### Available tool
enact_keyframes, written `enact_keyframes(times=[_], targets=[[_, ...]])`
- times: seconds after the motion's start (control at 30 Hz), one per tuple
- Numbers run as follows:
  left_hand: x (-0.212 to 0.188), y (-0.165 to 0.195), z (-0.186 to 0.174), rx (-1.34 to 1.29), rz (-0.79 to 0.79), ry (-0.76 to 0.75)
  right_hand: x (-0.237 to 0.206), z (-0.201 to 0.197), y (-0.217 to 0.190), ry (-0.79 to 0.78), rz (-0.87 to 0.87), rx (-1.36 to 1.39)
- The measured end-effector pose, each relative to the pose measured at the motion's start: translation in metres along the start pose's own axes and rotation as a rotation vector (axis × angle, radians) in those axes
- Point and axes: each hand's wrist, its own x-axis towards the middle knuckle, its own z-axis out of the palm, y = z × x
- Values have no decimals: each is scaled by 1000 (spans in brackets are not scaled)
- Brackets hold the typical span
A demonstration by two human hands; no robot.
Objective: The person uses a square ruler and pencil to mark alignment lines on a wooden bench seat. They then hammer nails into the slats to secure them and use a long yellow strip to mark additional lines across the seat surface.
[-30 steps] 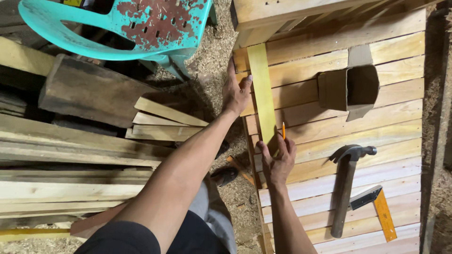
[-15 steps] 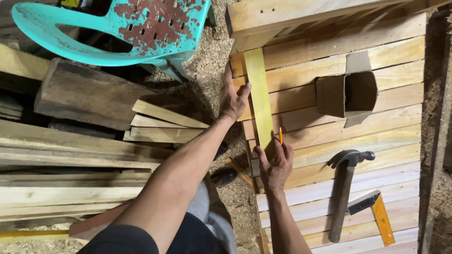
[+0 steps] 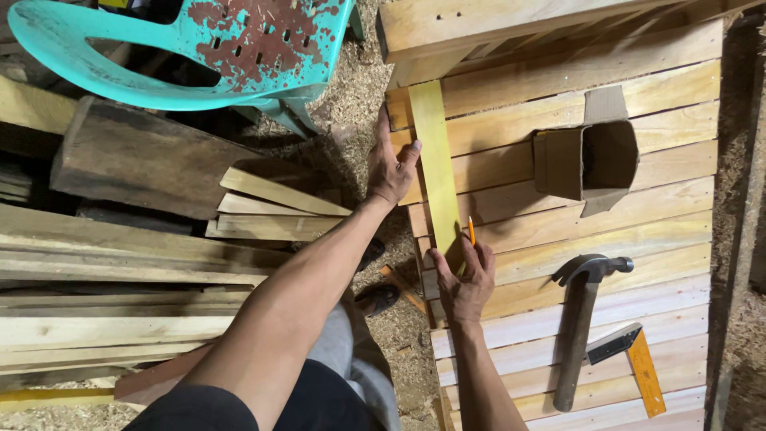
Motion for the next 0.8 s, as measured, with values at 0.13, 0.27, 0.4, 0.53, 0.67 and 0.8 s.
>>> enact_keyframes(times=[0.13, 0.27, 0.4, 0.53, 0.67, 0.8], targets=[[1, 2, 0, 11, 19, 6, 2, -2, -1, 5, -6, 26], [1, 2, -1, 16, -19, -2, 2, -2, -3, -8, 12, 117], [1, 0, 0, 41, 9, 0, 2, -2, -3, -4, 12, 48], [2, -1, 1, 67, 25, -9, 0, -1, -2, 5, -4, 29], [1, 5, -2, 138, 79, 56, -2, -1, -4, -42, 52, 112], [-6, 19, -6, 356, -110, 73, -2, -6, -8, -56, -4, 5]])
